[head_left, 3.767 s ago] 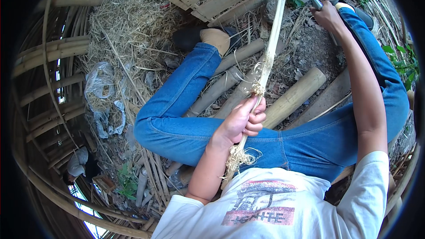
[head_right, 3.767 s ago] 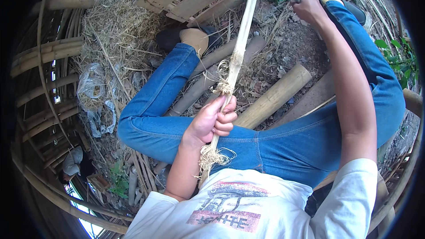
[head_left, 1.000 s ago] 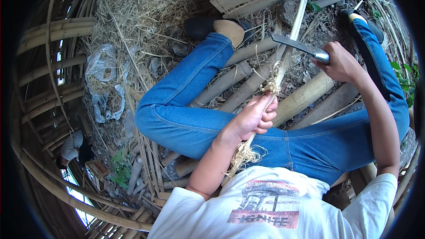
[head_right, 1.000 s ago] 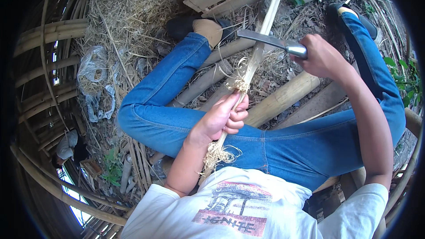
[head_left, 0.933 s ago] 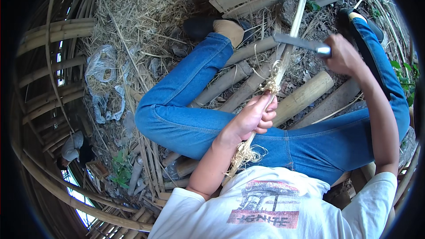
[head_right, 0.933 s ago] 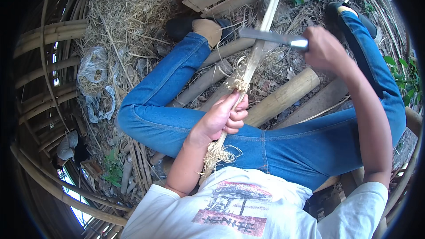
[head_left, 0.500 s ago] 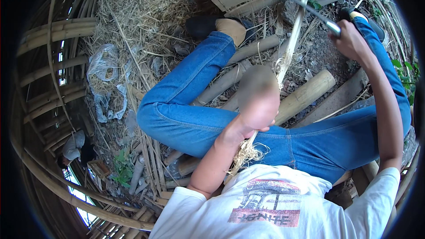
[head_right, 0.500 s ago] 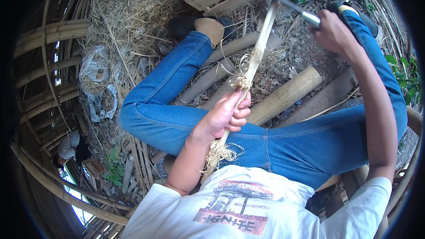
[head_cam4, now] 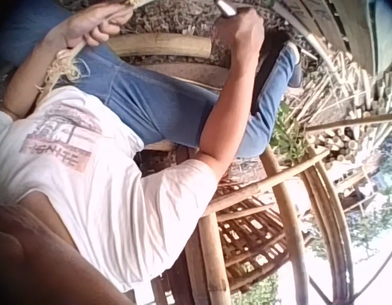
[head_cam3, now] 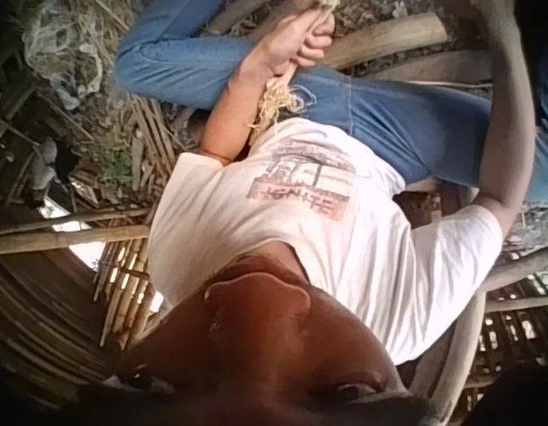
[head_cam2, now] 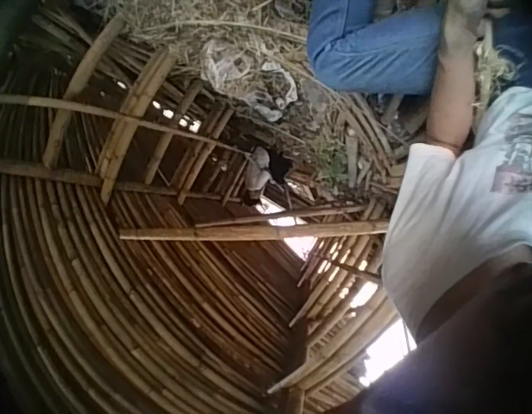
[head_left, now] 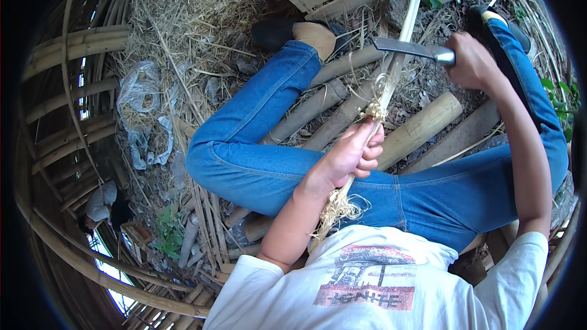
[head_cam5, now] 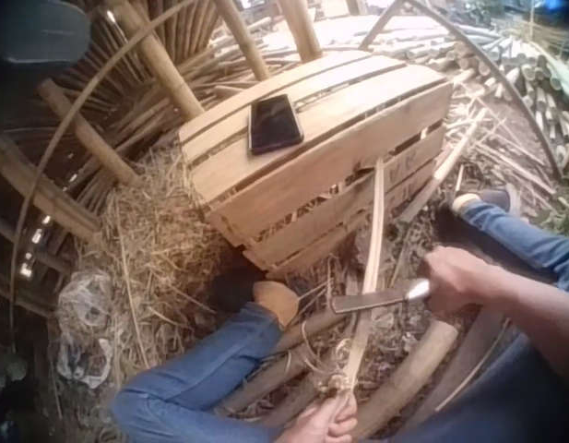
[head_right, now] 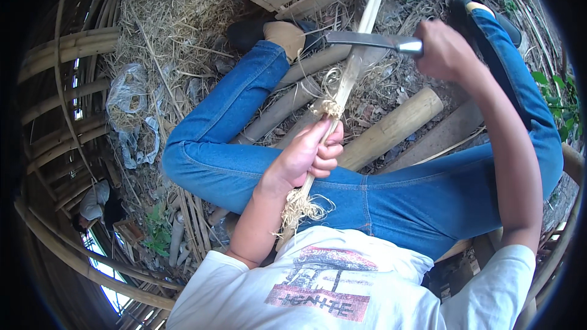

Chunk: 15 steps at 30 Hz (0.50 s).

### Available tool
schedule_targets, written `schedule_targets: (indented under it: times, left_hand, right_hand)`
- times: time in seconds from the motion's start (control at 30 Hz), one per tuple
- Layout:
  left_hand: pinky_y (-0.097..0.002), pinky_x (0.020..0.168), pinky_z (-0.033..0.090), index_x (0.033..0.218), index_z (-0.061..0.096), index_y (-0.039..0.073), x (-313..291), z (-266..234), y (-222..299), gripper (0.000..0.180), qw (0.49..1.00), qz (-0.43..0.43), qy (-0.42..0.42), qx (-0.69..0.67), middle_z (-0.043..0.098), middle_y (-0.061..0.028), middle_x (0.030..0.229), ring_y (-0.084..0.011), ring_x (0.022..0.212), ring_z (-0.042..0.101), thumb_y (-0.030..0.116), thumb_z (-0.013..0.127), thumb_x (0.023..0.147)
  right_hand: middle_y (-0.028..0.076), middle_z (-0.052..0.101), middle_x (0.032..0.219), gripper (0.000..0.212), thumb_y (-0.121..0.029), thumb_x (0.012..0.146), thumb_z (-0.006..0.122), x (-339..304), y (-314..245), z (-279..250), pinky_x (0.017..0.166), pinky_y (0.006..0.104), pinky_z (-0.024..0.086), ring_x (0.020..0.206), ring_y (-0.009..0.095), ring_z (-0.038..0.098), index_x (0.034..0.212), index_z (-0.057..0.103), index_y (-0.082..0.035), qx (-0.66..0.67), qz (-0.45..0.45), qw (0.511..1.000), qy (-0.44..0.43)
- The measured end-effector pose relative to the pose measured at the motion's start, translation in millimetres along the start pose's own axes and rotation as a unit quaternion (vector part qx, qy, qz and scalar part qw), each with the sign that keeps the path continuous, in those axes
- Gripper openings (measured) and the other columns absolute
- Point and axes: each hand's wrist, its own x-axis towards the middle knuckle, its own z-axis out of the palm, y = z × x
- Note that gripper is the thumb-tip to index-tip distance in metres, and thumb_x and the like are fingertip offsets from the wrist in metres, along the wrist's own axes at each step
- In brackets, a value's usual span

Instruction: The person shaves a thin strip of wood using a knife. They hold the wood strip in one hand and repeatedly draw the knife blade along its surface to remove thin shavings.

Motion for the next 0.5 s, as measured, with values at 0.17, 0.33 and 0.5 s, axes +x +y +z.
schedule_targets:
  times: [0.17, 0.33, 0.5]
  left_hand:
    - [-0.0170, 0.034, 0.010, 0.074, 0.033, 0.015, 2, -3, 0, 0.037, 1.000, 0.004, 0.004, 0.004, 0.022, 0.0100, 0.054, 0.0008, 0.042, 0.014, 0.041, 0.026, 0.099]
    - [-0.0171, 0.034, 0.010, 0.074, 0.033, 0.015, 0, -1, -1, 0.037, 1.000, 0.012, 0.004, 0.024, 0.022, 0.0099, 0.054, 0.0005, 0.042, 0.014, 0.041, 0.025, 0.099]
    - [-0.0171, 0.034, 0.010, 0.074, 0.033, 0.015, -1, -2, -3, 0.037, 1.000, 0.007, -0.006, 0.000, 0.022, 0.0100, 0.054, 0.0005, 0.042, 0.014, 0.041, 0.025, 0.099]
  right_hand:
    - [0.024, 0.061, 0.074, 0.013, -0.006, 0.065, 0.061, -9, -7, 7, 0.070, 0.0427, 0.049, 0.074, 0.038, 0.061, 0.075, 0.062, 0.002, 0.046, 0.038, 0.998, -0.014]
    - [0.024, 0.060, 0.074, 0.020, -0.012, 0.073, 0.065, -4, 6, 8, 0.066, 0.0424, 0.047, 0.072, 0.038, 0.060, 0.083, 0.061, 0.004, -0.008, 0.053, 0.996, 0.070]
    - [0.024, 0.058, 0.069, 0.023, -0.016, 0.077, 0.065, 5, 11, -5, 0.062, 0.0412, 0.044, 0.065, 0.037, 0.058, 0.079, 0.059, 0.007, 0.050, 0.089, 0.995, -0.008]
